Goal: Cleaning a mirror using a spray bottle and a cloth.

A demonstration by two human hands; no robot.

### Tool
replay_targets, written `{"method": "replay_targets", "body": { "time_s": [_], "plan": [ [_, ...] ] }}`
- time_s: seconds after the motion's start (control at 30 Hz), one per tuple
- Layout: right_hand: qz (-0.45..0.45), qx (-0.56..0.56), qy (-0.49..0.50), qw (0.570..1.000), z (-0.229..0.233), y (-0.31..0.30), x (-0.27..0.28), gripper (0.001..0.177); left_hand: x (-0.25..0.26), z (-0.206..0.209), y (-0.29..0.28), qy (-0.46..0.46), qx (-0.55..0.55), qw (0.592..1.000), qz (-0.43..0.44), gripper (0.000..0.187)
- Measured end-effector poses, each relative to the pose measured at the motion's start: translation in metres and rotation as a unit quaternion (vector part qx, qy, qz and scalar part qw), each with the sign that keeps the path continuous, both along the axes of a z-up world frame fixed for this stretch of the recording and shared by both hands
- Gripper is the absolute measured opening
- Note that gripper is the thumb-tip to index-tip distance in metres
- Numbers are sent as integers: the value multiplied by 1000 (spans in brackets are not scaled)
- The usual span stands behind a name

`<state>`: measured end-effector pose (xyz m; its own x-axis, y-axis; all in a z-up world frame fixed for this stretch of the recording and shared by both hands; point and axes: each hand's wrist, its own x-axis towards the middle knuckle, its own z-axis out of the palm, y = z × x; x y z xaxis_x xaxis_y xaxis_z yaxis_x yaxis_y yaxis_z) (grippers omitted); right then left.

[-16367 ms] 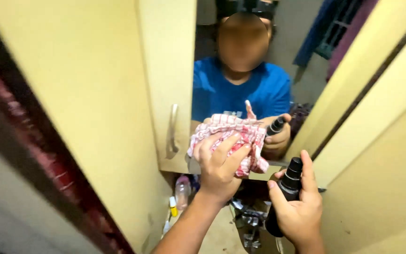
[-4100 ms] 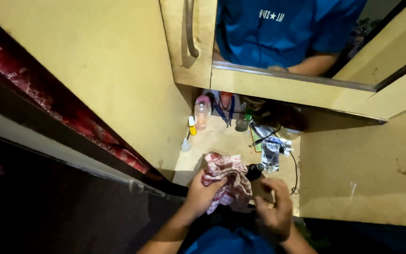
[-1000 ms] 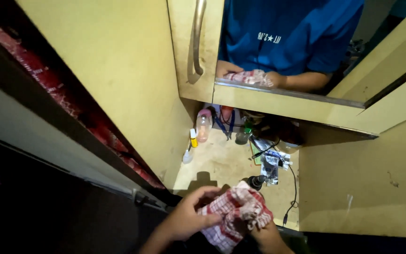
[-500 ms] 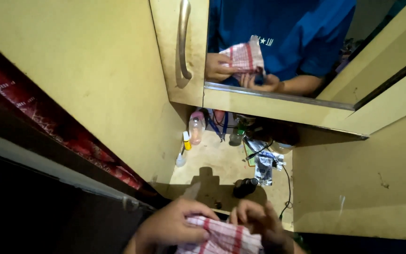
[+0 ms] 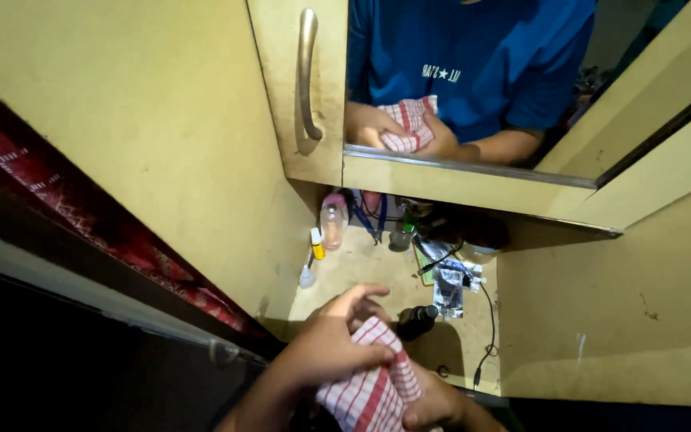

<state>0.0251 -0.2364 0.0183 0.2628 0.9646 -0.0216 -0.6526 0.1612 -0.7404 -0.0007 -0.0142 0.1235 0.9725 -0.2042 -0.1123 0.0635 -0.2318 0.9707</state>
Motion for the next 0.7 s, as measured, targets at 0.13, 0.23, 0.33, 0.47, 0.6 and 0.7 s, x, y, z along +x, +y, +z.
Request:
{"method": "replay_targets", "body": {
  "time_s": [0.13, 0.23, 0.33, 0.47, 0.6, 0.7],
  "plan": [
    [-81, -43, 37, 995, -4, -15, 5, 107, 22, -47, -11, 38, -169, 984, 53, 71],
    [-140, -70, 2, 988, 0, -30, 8, 98, 45, -108, -19, -2, -279, 956, 86, 58],
    [-165, -77, -20, 983, -16, -54, 8, 94, 55, -152, -26, -33, -310, 946, 92, 55],
    [-226, -83, -20, 970, -88, -111, 13, 85, 40, -150, -41, -82, -130, 988, 23, 79],
    [-284, -80, 84, 952, -84, -132, 5, 79, 33, -115, -65, -113, 6, 994, -4, 90],
    [-360, -180, 106, 909, -75, -139, 1, 78, 33, -118, -78, -79, 61, 995, -11, 97]
  ]
}}
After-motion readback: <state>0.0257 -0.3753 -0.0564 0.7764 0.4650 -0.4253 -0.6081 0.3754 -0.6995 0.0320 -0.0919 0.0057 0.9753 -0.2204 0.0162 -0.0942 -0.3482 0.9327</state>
